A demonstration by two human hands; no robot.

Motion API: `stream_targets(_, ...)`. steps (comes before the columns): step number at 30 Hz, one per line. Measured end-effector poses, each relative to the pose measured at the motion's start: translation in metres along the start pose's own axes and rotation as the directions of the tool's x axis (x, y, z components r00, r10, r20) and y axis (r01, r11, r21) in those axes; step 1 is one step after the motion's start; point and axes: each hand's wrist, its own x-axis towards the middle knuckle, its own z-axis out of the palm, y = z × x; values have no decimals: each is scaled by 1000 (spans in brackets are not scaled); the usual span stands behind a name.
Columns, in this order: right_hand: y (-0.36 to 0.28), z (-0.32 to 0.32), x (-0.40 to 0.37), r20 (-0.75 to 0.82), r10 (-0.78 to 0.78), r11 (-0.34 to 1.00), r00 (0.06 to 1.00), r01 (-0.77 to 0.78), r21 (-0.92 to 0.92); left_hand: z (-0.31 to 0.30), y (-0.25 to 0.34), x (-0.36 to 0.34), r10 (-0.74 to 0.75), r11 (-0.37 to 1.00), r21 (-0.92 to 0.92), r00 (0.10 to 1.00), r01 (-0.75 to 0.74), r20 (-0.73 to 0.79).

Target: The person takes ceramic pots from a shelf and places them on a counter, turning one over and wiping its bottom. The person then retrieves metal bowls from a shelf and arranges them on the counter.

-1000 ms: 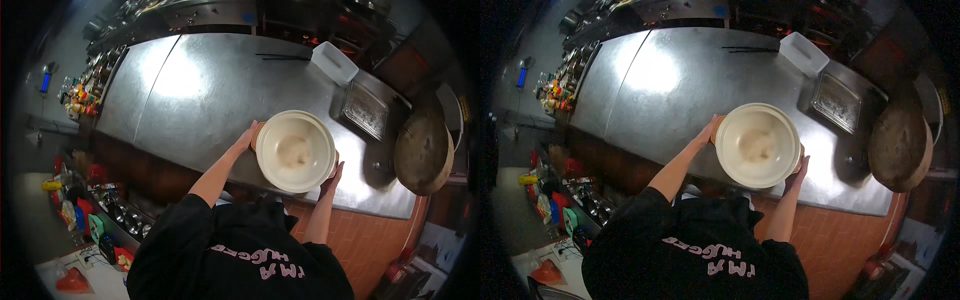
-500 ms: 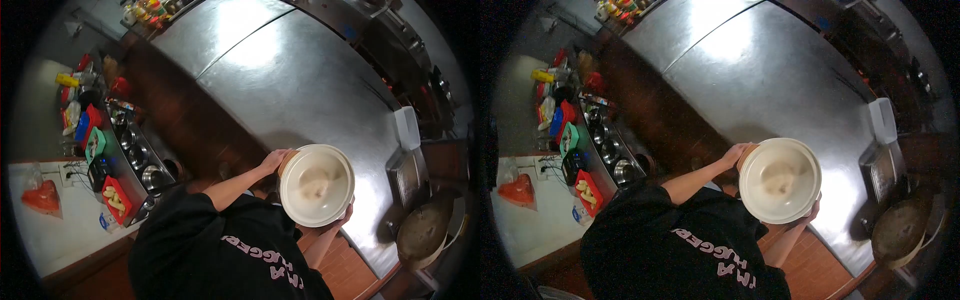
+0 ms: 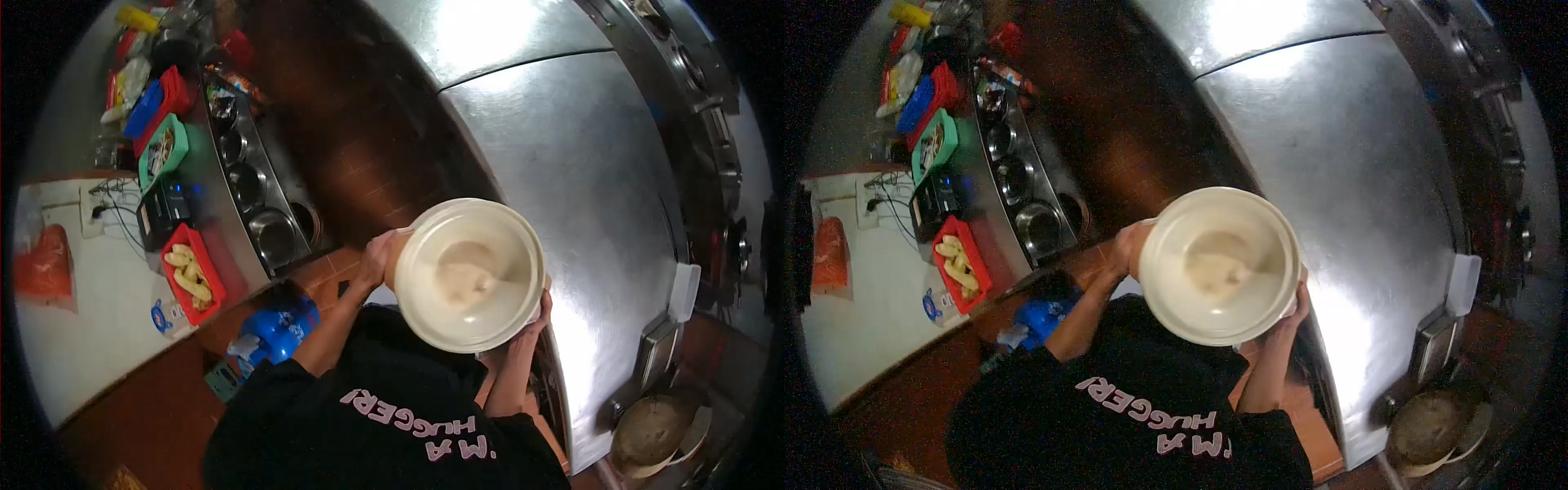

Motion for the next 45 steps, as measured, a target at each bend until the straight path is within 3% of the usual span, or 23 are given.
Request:
stream_targets(1,6,20,7,91,-59,997,994,63,-38,-16,1,-9,16,996,93,1000,-14,-20)
stream_targets(3,19,34,30,228,-29,993,973,55,-107,-30,2,-29,-91,991,-117,981,71,-173)
stream_targets(5,37,45,49,363,73,996,929,-46,-81,-45,-20,-45,71,994,-63,962,-91,-263)
stream_targets(6,43,57,58,428,57,993,902,-6,-121,-47,-19,-55,-116,964,-262,950,37,-290)
stream_targets(9,72,69,79,494,125,980,860,-29,-196,-58,-80,-80,-139,936,-352,915,-3,-379)
stream_targets(11,95,51,97,548,121,935,828,91,-343,-59,-106,-85,-345,859,-499,847,112,-404)
stream_targets(14,143,31,117,449,199,941,871,-42,-336,-69,-148,-80,-290,883,-457,890,106,-352)
stream_targets(16,183,-1,144,383,240,934,892,-105,-341,-73,-204,-72,-481,815,-540,766,212,-427)
stream_targets(19,231,-17,183,370,216,949,903,-105,-297,-84,-336,-67,-524,750,-641,738,163,-426)
stream_targets(22,271,-32,222,373,185,963,909,-93,-253,-85,-328,-19,-324,878,-465,858,116,-398)
stream_targets(23,276,-22,223,344,216,963,914,-142,-227,-84,-342,-10,-445,774,-614,824,156,-351)
stream_targets(26,301,-45,251,337,224,969,914,-174,-173,-90,-376,19,-377,850,-485,881,207,-285)
stream_targets(28,310,-62,261,348,169,978,922,-113,-174,-90,-415,32,-206,953,-277,932,122,-298)
stream_targets(31,322,-109,274,198,242,965,950,-215,-147,-89,-462,44,-228,910,-383,964,160,-139)
stream_targets(32,323,-111,273,202,182,975,962,-150,-161,-83,-453,51,-152,987,-70,982,145,-110)
stream_targets(35,326,-116,277,123,-40,980,992,63,-190,-65,-461,74,-72,996,53,993,78,-97)
stream_targets(36,326,-123,283,107,-81,979,991,99,-178,-59,-475,81,-70,987,-152,992,54,-105)
stream_targets(37,324,-138,292,115,-100,976,988,120,-184,-53,-483,84,-52,986,-163,993,35,-102)
stream_targets(39,338,-168,311,242,-220,922,945,283,-265,-40,-466,84,-213,969,-178,946,172,-246)
stream_targets(40,336,-172,312,253,-234,921,939,297,-252,-37,-472,88,-110,965,-253,978,63,-175)
stream_targets(43,331,-170,285,414,-313,897,855,410,-167,-27,-486,98,-54,981,-194,991,30,-120)
stream_targets(44,331,-180,278,428,-426,803,797,551,-227,-21,-489,104,-45,984,-174,994,27,-101)
stream_targets(45,324,-184,280,414,-357,852,838,473,-224,-13,-494,111,-42,986,-166,996,28,-81)
